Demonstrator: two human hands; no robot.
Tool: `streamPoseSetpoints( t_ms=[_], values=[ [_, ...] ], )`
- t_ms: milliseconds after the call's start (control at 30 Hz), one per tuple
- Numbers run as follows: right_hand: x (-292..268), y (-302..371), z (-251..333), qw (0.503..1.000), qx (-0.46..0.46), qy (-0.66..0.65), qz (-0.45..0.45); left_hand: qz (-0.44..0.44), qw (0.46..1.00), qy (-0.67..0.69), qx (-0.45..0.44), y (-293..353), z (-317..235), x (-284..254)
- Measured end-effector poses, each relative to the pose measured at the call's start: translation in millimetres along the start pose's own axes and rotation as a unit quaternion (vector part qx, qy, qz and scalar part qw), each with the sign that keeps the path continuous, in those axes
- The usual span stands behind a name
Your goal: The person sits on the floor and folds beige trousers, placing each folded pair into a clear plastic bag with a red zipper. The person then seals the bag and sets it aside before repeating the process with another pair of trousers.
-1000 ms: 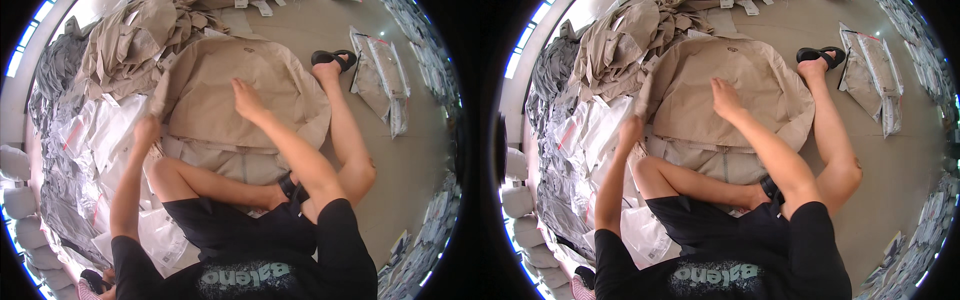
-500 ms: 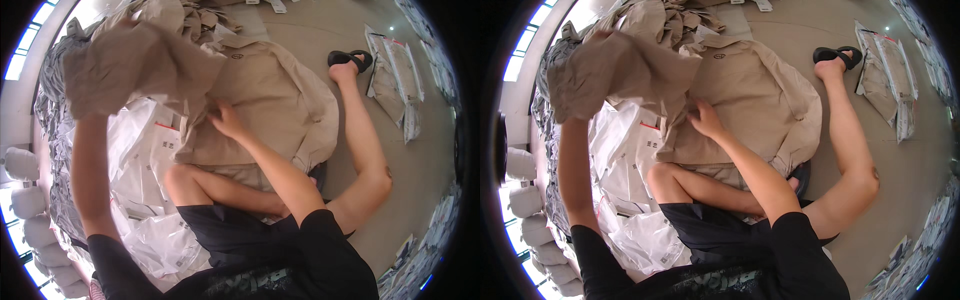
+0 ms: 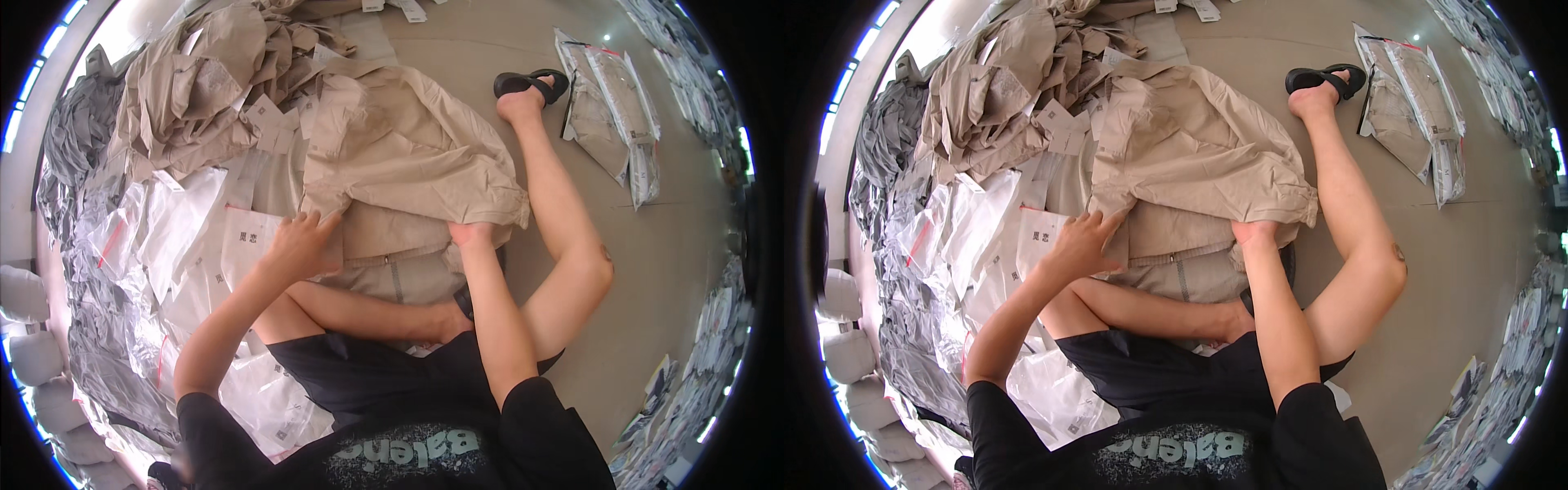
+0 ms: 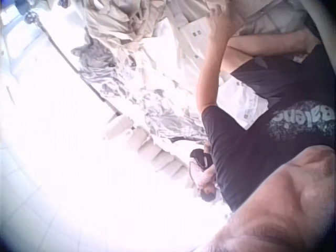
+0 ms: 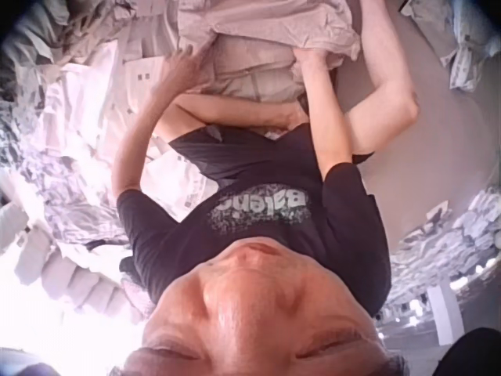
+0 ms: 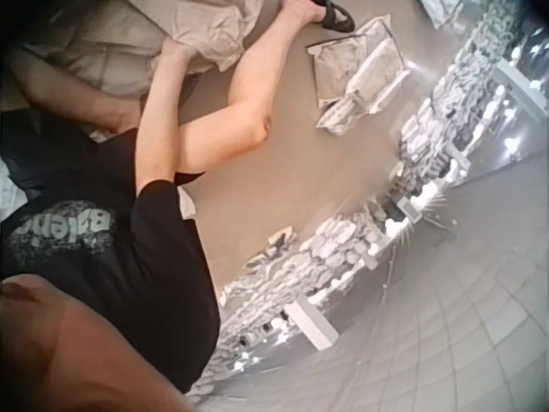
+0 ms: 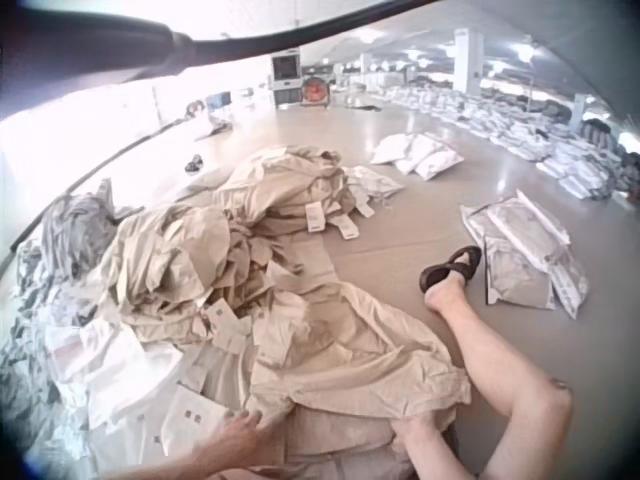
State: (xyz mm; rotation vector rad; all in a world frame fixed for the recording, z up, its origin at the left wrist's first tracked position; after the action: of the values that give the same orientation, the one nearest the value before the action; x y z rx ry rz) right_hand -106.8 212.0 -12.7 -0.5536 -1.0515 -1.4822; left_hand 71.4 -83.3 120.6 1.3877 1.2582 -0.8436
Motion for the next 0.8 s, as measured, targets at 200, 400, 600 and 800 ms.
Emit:
streamPoseSetpoints(
  t_ms=[200,400,600,800],
  values=[
    [72,-20,7,0.998,0.010,-0.014,0.061,0.037,0.999,0.008,0.000,-3,62,118],
    [190,-55,67,0.972,0.006,-0.075,0.223,0.089,0.941,0.327,0.020,-32,-30,16],
    [155,-56,78,0.979,-0.004,0.072,0.193,0.268,0.900,0.338,-0.055,-124,-12,53],
    [101,0,40,0.599,0.599,-0.519,-0.115,-0.111,0.989,0.102,0.003,-253,55,41]
  ],
)
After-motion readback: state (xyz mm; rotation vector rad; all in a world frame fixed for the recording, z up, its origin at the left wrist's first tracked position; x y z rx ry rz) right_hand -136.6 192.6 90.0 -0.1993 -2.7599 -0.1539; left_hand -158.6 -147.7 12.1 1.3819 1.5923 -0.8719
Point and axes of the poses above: each hand's wrist, its own y-axis away from the middle knuckle, its own x-axis out of the palm, z = x × y, the point moved 3 cm from there along -y, towards the middle knuckle, and after that the axes turned 14 degrees about -x, right-handed, at the moved point
